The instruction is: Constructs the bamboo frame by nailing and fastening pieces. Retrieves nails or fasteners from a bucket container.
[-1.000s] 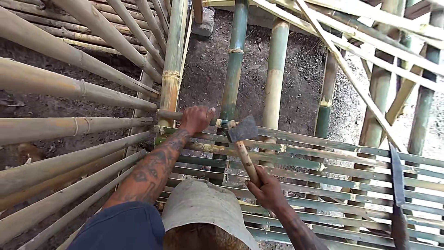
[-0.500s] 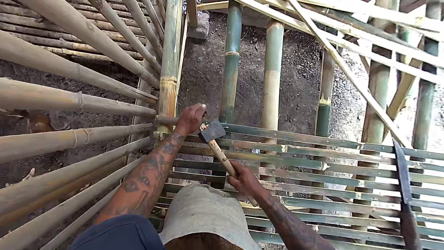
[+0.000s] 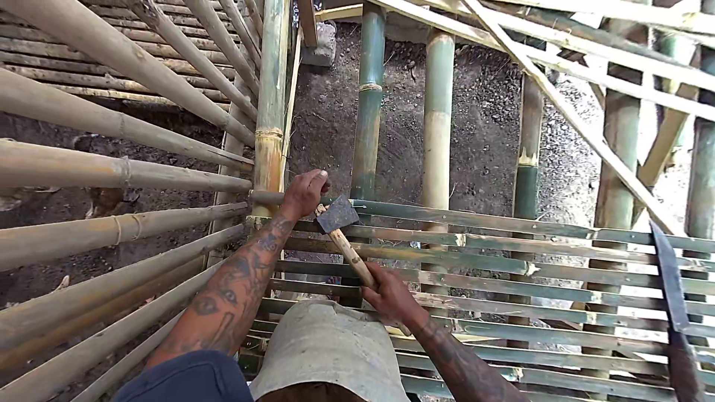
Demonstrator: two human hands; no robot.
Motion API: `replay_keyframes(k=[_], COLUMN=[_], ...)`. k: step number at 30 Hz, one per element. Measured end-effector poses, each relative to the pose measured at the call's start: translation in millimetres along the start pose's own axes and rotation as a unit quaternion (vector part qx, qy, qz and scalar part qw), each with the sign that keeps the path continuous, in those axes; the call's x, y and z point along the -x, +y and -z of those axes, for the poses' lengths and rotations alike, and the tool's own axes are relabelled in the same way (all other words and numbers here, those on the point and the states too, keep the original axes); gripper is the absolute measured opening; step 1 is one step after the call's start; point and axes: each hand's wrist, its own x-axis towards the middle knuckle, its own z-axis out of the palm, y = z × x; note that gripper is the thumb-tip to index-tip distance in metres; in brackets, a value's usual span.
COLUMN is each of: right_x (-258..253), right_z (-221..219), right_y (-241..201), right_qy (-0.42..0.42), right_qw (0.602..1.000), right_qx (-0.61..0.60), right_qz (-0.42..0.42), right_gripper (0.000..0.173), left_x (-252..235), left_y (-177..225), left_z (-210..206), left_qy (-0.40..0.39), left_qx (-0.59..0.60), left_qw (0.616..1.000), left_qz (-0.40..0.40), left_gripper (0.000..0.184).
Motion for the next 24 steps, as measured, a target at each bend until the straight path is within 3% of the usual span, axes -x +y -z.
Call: replay_keyframes(k=[9,15,19,23,24], right_x=[-5.0,-9.3,1.8,11.3,13.0], right_z=[-11.8,-19.3,-12.0,-2.8,1.5], right_y=[-31.6,-5.4,-7.2,-3.4,-2.8], right_qy=[-0.011,0.041,-0.008,-0.063,-0.081], right_qw=[0.993,0.971,0.888,0.735,0.711], right_qx=[0.006,-0.234,-0.46,-0.671,-0.692], right_qz=[-0.117,-0.036,0.003,0.081,0.09], right_gripper=[0.032,0.021,0.018,0.016,0.016], left_x=[3.7,5.0,2.8,3.4,4.2], left_y=[9.3,9.7,4.8,7.2,8.9], left_z=[1.9,0.0,-2.7,-4.0,-4.4], left_qy=[0.0,0.015,0.012,0.003,-0.002], left_qx=[-0.057,-0.093,-0.121,-0.145,-0.154], left_qw=[0.998,0.995,0.992,0.989,0.988], left_qz=[0.003,-0.02,-0.033,-0.019,-0.012], left_gripper=[0.06,0.053,0.053,0.051,0.048])
